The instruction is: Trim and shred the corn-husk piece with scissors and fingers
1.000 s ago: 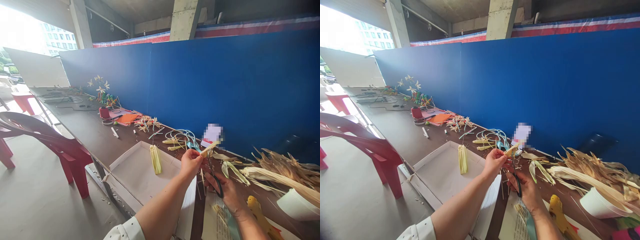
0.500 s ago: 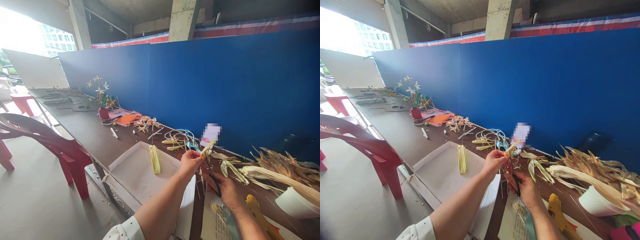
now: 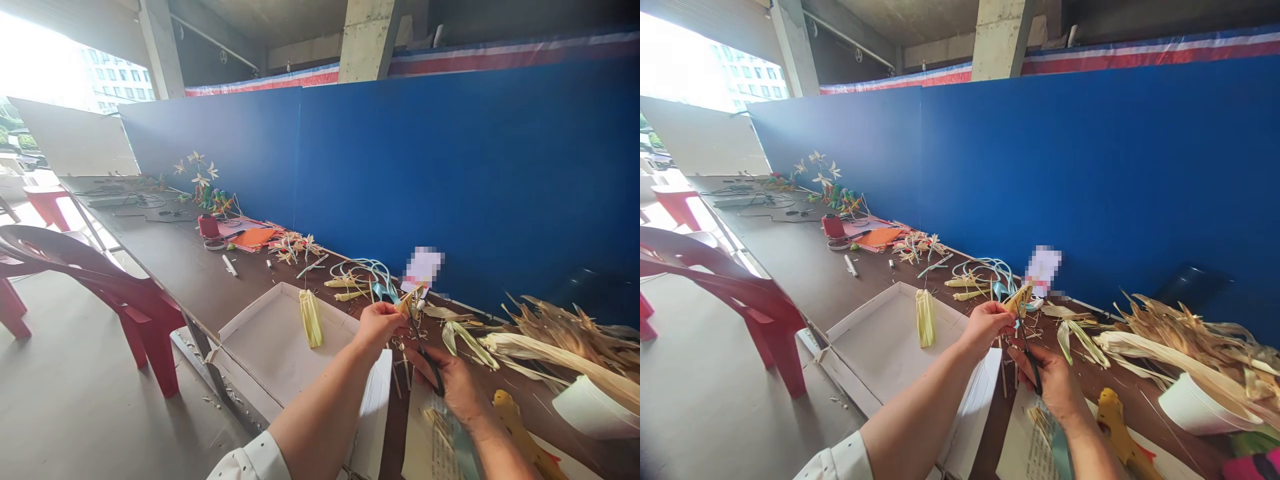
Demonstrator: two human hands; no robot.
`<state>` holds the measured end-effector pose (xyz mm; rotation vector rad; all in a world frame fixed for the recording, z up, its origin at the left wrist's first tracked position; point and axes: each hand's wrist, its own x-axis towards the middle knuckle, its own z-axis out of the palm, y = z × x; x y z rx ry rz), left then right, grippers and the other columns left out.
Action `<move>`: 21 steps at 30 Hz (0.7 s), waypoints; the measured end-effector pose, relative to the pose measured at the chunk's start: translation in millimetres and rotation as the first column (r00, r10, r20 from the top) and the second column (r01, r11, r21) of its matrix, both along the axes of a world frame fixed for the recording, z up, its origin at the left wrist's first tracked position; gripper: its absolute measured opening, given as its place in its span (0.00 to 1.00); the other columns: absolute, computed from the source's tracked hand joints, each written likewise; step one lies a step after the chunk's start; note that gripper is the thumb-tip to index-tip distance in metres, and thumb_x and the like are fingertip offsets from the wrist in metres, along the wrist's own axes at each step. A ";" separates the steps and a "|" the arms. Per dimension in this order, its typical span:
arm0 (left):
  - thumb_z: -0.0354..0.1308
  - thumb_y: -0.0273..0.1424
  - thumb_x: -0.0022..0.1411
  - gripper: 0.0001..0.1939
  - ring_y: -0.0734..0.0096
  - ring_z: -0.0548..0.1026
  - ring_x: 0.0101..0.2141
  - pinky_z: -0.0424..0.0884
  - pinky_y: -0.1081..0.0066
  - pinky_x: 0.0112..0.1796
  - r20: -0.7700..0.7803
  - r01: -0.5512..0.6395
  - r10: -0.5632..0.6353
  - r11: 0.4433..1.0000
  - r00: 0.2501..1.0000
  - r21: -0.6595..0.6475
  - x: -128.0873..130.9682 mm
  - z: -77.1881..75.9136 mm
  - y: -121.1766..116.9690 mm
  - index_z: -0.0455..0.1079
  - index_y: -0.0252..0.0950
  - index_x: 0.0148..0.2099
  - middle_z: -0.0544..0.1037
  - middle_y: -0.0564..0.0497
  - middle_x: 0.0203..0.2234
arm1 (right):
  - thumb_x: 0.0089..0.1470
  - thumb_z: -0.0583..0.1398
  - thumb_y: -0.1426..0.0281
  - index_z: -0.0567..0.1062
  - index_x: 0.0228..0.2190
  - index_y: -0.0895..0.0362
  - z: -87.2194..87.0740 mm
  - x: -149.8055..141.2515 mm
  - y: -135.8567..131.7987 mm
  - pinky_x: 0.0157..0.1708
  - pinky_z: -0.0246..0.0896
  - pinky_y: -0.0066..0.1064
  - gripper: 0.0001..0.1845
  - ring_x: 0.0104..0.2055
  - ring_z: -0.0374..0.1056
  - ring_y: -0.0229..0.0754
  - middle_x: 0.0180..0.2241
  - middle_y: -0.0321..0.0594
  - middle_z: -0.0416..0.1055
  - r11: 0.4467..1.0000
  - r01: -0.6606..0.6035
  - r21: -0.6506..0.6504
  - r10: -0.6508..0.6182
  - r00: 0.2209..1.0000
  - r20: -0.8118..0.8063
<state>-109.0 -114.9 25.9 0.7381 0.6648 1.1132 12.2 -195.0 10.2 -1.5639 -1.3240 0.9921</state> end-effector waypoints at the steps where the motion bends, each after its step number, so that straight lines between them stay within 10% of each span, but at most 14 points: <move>1: 0.71 0.29 0.38 0.17 0.80 0.70 0.19 0.70 0.76 0.26 -0.001 0.006 -0.006 1.000 1.000 -0.003 -0.5 -0.5 0.6 0.63 0.32 0.24 0.70 0.55 0.17 | 0.41 0.63 0.49 0.80 0.35 0.52 0.0 0.2 -0.1 0.20 0.52 0.33 0.24 0.18 0.57 0.40 0.15 0.33 0.64 1.000 0.008 0.001 -0.008 1.000 -0.004; 16: 0.68 0.29 0.44 0.14 0.80 0.69 0.21 0.71 0.75 0.28 0.091 0.155 -0.153 0.988 0.984 -0.025 -4.8 -4.1 1.4 0.65 0.31 0.27 0.71 0.51 0.20 | 0.44 0.61 0.49 0.78 0.42 0.55 6.2 4.5 0.0 0.21 0.49 0.30 0.29 0.18 0.55 0.38 0.15 0.29 0.60 0.999 -0.043 -0.033 0.045 0.996 0.082; 21: 0.69 0.34 0.42 0.17 0.80 0.69 0.22 0.71 0.74 0.28 0.038 0.032 -0.031 0.999 0.999 -0.029 -4.2 -2.0 2.6 0.65 0.32 0.28 0.71 0.52 0.22 | 0.44 0.61 0.51 0.78 0.41 0.55 5.1 3.3 -0.1 0.21 0.49 0.31 0.27 0.18 0.55 0.38 0.14 0.29 0.59 0.998 -0.048 -0.035 0.051 0.995 0.080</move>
